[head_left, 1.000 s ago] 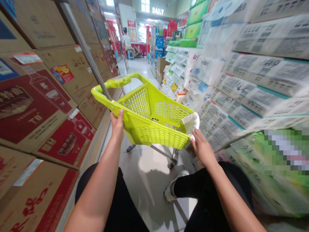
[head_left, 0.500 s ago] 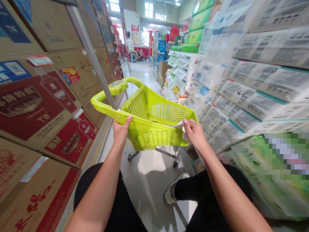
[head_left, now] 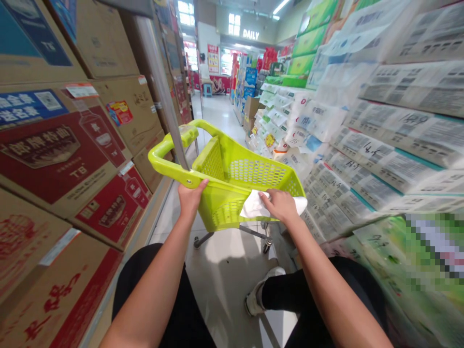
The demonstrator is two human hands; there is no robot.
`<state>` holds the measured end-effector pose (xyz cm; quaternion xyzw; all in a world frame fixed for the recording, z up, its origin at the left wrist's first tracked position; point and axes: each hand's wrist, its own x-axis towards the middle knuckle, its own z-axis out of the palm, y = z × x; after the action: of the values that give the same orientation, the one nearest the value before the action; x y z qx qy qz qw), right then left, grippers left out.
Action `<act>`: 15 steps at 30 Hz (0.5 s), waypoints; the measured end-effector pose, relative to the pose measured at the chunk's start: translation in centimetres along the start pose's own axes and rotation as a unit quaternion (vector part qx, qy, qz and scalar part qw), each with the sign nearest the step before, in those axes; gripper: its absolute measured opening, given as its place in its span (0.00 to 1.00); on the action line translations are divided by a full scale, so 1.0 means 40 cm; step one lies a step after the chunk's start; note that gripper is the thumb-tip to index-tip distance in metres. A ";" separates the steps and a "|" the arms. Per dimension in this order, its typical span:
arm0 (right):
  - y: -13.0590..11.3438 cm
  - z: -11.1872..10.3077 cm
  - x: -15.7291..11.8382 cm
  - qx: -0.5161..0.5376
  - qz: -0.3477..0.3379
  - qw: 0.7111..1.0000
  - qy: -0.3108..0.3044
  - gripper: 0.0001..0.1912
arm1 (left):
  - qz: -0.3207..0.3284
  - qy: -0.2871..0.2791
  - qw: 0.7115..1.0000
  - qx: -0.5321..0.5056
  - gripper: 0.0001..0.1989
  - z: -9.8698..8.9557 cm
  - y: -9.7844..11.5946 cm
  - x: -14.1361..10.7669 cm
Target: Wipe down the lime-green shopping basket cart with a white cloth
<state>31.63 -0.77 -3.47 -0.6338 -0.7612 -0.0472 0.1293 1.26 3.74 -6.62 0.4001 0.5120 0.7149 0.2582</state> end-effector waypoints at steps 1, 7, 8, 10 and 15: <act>-0.040 0.001 0.006 0.007 -0.005 1.000 0.011 0.29 | 0.001 -0.001 1.000 -0.009 0.24 0.005 -0.002 -0.004; -0.301 -0.007 0.041 0.105 -0.102 0.982 0.117 0.30 | 0.014 -0.014 1.000 0.003 0.19 0.027 -0.007 -0.040; -0.310 -0.007 0.045 0.114 -0.107 0.981 0.116 0.29 | 0.014 -0.015 1.000 0.006 0.19 0.025 -0.009 -0.038; -0.284 -0.001 0.040 0.113 -0.106 0.982 0.109 0.27 | 0.010 -0.005 1.000 0.007 0.20 0.015 -0.016 -0.025; -0.026 0.039 -0.044 0.010 -0.022 0.991 0.128 0.24 | 0.004 0.004 1.000 -0.014 0.26 -0.009 -0.038 0.025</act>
<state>30.70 -2.29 -5.33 -0.6039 -0.7527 -0.1233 0.2312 0.35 4.85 -7.79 0.3952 0.5016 0.7247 0.2590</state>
